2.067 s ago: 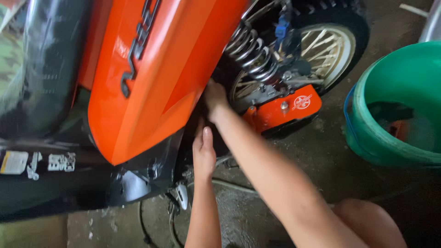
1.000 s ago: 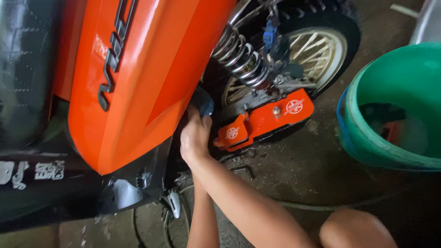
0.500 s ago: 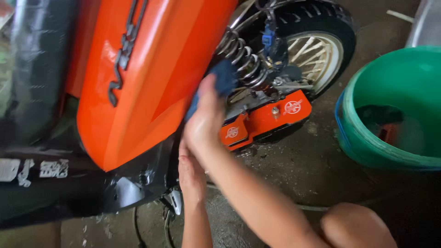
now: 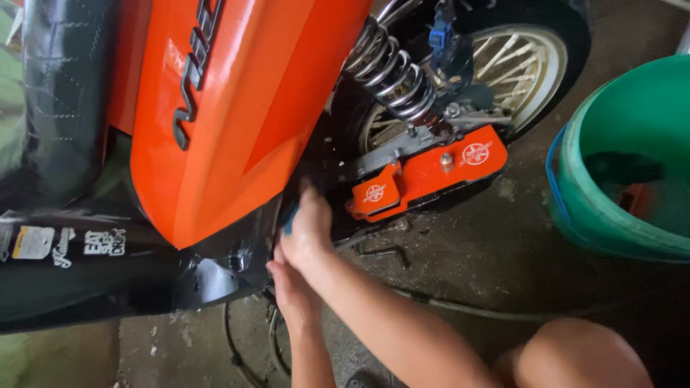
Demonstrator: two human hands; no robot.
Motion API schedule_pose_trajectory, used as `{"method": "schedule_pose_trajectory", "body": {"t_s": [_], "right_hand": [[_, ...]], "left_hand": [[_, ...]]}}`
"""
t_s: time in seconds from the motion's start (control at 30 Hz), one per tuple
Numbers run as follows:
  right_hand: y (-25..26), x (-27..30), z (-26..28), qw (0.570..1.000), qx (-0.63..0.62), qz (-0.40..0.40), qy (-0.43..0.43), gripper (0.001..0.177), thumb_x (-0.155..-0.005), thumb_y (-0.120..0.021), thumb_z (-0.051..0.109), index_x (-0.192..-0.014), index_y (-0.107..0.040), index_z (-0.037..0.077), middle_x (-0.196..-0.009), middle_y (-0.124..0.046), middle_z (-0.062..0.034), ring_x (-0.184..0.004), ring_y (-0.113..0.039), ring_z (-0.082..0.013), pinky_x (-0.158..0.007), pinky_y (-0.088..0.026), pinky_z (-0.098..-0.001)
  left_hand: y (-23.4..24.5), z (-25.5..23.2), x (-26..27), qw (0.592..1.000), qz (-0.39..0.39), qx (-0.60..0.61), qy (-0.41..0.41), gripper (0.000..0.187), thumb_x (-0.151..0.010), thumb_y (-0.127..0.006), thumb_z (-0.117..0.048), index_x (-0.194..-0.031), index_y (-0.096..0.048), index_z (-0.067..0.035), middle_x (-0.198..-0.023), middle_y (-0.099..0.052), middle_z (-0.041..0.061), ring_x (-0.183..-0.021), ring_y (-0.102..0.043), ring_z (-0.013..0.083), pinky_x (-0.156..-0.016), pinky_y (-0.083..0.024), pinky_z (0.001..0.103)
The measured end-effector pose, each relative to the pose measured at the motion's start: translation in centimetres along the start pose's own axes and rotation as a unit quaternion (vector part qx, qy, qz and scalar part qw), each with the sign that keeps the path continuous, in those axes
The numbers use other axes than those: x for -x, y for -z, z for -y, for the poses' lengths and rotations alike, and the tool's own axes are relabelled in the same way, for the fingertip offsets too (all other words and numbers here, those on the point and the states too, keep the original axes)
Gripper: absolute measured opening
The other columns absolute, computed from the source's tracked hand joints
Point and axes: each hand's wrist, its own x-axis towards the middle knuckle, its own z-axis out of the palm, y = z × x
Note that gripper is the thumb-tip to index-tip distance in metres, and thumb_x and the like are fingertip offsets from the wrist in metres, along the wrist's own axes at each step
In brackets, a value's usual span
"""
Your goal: The person scrubs the rear wheel, chain, and body panels of a motorcycle with a cloth and soapy water from a bucket, then rinses the seat and body with a hose.
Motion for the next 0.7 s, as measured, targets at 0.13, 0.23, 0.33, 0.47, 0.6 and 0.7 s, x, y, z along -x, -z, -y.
{"method": "schedule_pose_trajectory", "body": {"t_s": [0.13, 0.23, 0.33, 0.47, 0.6, 0.7], "right_hand": [[-0.3, -1.5, 0.0, 0.995, -0.021, 0.053, 0.082, 0.025, -0.103, -0.058, 0.031, -0.108, -0.066, 0.009, -0.101, -0.070, -0.0037, -0.090, -0.067, -0.0185, -0.082, -0.053, -0.0358], [-0.1, -0.9, -0.8, 0.992, 0.088, 0.004, 0.086, 0.032, -0.101, -0.057, 0.035, -0.108, -0.069, 0.005, -0.100, -0.073, -0.0016, -0.088, -0.066, -0.0131, -0.083, -0.054, -0.0302], [-0.5, -0.1, -0.2, 0.966, 0.230, -0.116, -0.017, 0.034, -0.106, -0.062, 0.041, -0.103, -0.067, 0.008, -0.085, -0.057, -0.0049, -0.067, -0.045, -0.0240, -0.057, -0.028, -0.0445], [-0.7, 1.7, 1.8, 0.990, 0.025, -0.017, 0.136, 0.024, -0.102, -0.057, 0.036, -0.089, -0.057, 0.015, -0.081, -0.057, 0.0036, -0.072, -0.056, -0.0112, -0.065, -0.047, -0.0304], [-0.8, 4.8, 2.6, 0.979, 0.067, 0.032, 0.191, 0.028, -0.106, -0.057, 0.035, -0.088, -0.055, 0.014, -0.080, -0.054, 0.0043, -0.070, -0.051, -0.0104, -0.062, -0.042, -0.0302], [-0.9, 7.6, 1.5, 0.928, 0.235, 0.053, 0.285, 0.034, -0.109, -0.052, 0.036, -0.089, -0.058, 0.008, -0.083, -0.058, 0.0018, -0.074, -0.053, -0.0128, -0.067, -0.044, -0.0323]], "left_hand": [[-1.6, -0.9, -0.8, 0.994, 0.086, -0.027, -0.062, 0.083, -0.103, -0.039, -0.061, -0.155, -0.035, 0.003, -0.158, -0.043, 0.014, -0.147, -0.042, 0.0253, -0.122, -0.030, 0.039], [-1.6, -1.1, -0.8, 0.999, 0.025, 0.020, -0.017, 0.076, -0.108, -0.040, -0.056, -0.151, -0.037, 0.006, -0.149, -0.049, 0.018, -0.138, -0.048, 0.0298, -0.116, -0.036, 0.045], [-1.6, -1.2, -0.6, 1.000, -0.003, -0.007, 0.008, 0.066, -0.108, -0.040, -0.048, -0.148, -0.040, 0.004, -0.147, -0.052, 0.018, -0.134, -0.051, 0.0291, -0.113, -0.038, 0.044], [-1.7, -1.5, -0.2, 0.992, 0.055, -0.093, -0.066, 0.053, -0.105, -0.041, -0.036, -0.145, -0.049, -0.002, -0.147, -0.055, 0.013, -0.137, -0.053, 0.0229, -0.115, -0.038, 0.037], [-2.6, -1.8, -0.6, 0.985, -0.007, -0.118, -0.125, 0.038, -0.110, -0.055, -0.020, -0.134, -0.059, 0.009, -0.127, -0.066, 0.016, -0.117, -0.062, 0.0219, -0.106, -0.048, 0.037], [-2.7, -2.4, -1.1, 0.983, -0.010, -0.113, -0.143, 0.035, -0.108, -0.057, -0.015, -0.132, -0.061, 0.010, -0.124, -0.069, 0.015, -0.115, -0.064, 0.0195, -0.105, -0.050, 0.034]]}}
